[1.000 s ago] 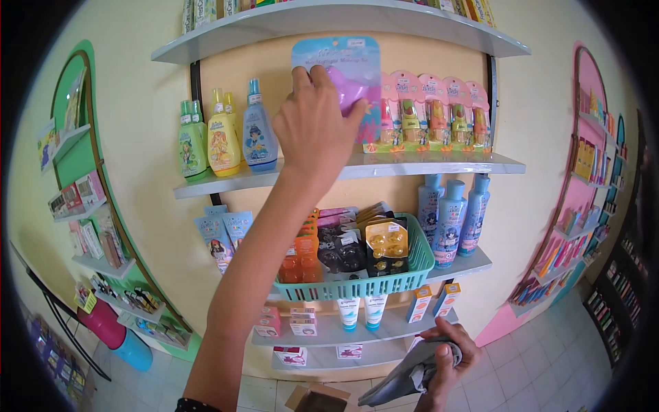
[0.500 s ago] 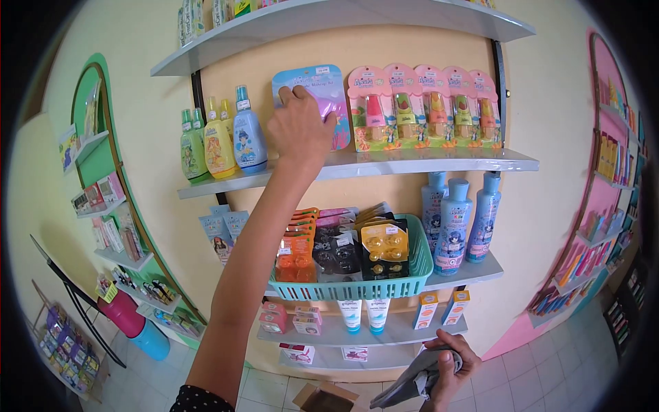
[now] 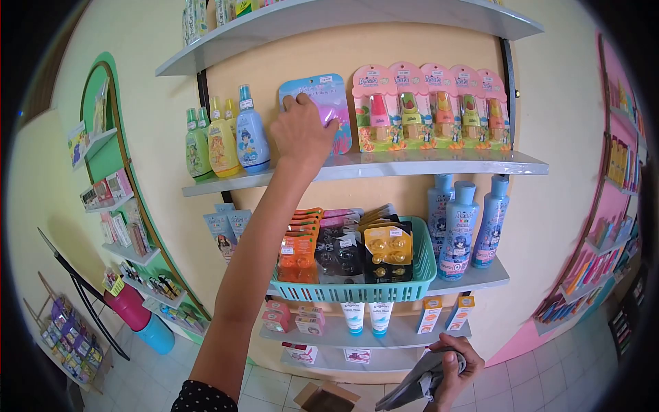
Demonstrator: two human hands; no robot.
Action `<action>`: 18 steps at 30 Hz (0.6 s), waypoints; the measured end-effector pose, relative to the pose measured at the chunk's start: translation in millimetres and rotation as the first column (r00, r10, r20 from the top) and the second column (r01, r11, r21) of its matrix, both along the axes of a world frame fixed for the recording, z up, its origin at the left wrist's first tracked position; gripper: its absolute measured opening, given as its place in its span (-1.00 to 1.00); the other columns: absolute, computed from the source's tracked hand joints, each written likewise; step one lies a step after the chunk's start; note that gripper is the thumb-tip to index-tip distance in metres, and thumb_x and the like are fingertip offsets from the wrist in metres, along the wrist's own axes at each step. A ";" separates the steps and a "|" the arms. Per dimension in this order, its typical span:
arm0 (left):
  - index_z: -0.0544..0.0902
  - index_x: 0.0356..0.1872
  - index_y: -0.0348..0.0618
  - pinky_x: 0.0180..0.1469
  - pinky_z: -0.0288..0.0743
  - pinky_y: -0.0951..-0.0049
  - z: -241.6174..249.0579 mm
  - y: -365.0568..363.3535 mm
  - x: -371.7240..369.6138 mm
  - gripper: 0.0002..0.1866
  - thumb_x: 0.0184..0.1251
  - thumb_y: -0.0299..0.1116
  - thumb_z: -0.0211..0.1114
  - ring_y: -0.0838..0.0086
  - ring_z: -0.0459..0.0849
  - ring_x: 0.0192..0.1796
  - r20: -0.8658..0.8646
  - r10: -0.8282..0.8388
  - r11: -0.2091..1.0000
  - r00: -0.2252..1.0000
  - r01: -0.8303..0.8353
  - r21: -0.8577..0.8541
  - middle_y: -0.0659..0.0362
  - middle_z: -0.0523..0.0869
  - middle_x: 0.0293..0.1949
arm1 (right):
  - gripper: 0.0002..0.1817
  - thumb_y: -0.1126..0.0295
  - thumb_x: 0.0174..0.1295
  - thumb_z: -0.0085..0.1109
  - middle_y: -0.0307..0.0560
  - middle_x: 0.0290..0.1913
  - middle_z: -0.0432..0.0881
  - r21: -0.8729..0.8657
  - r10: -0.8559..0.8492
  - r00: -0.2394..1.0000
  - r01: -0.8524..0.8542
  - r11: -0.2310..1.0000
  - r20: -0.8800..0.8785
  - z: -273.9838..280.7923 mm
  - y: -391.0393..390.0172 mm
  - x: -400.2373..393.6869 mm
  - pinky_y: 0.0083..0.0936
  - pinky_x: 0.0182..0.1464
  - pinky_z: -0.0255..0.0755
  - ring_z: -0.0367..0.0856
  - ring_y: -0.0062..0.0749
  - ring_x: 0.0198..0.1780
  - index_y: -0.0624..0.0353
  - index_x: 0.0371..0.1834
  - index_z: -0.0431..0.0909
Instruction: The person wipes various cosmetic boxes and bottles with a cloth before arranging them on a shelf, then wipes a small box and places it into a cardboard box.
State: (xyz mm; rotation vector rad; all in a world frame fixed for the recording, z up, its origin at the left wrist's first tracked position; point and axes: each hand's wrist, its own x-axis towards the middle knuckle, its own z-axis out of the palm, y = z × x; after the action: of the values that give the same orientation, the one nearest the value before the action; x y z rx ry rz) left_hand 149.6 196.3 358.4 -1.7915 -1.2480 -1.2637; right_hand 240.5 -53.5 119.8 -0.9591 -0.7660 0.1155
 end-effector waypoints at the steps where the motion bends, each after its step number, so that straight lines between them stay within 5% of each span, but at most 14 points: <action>1: 0.45 -0.21 -0.35 -0.33 0.47 0.25 0.4 -0.7 -0.8 -0.41 -0.12 0.01 0.25 0.13 0.59 -0.30 0.000 -0.022 1.000 1.000 0.022 -0.008 -0.07 0.50 -0.24 | -0.62 0.18 -0.02 0.17 0.02 -0.58 0.49 -0.001 0.002 1.000 -0.002 1.000 -0.008 0.7 -0.3 -0.2 -0.49 -0.36 0.35 0.47 -0.36 -0.50 0.35 -0.36 0.51; 8: 0.44 -0.22 -0.34 -0.36 0.47 0.26 -3.0 -9.9 0.0 -0.38 -0.13 0.06 0.24 0.15 0.59 -0.32 0.021 0.002 0.997 1.000 -0.003 0.082 -0.05 0.50 -0.27 | -0.62 0.18 -0.03 0.17 0.01 -0.58 0.50 -0.025 -0.003 1.000 0.003 1.000 -0.003 2.6 -4.1 0.8 -0.51 -0.34 0.28 0.48 -0.37 -0.49 0.36 -0.37 0.50; 13: 0.44 -0.20 -0.32 -0.39 0.45 0.24 1.4 -40.9 13.0 -0.41 -0.08 0.04 0.21 0.17 0.57 -0.38 -0.033 -0.074 0.939 0.997 0.080 0.334 -0.02 0.51 -0.33 | -0.62 0.18 -0.04 0.17 0.01 -0.59 0.50 -0.039 -0.017 1.000 0.016 0.999 -0.021 1.4 -4.7 0.5 -0.51 -0.34 0.28 0.48 -0.37 -0.49 0.36 -0.40 0.51; 18: 0.46 -0.19 -0.32 -0.40 0.45 0.25 11.1 -34.7 42.1 -0.43 -0.07 0.02 0.21 0.18 0.58 -0.36 -0.104 -0.252 0.964 0.962 0.259 0.059 -0.02 0.56 -0.41 | -0.63 0.18 -0.05 0.17 0.01 -0.59 0.49 -0.025 -0.014 0.999 0.013 1.000 -0.032 0.5 -7.5 -2.6 -0.53 -0.37 0.30 0.48 -0.37 -0.50 0.35 -0.43 0.52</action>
State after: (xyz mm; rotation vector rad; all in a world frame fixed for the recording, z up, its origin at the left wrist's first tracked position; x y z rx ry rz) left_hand 191.7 161.7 369.5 -1.9827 -0.9278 -1.3259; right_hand 237.9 -61.0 120.3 -0.9841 -0.7295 0.1285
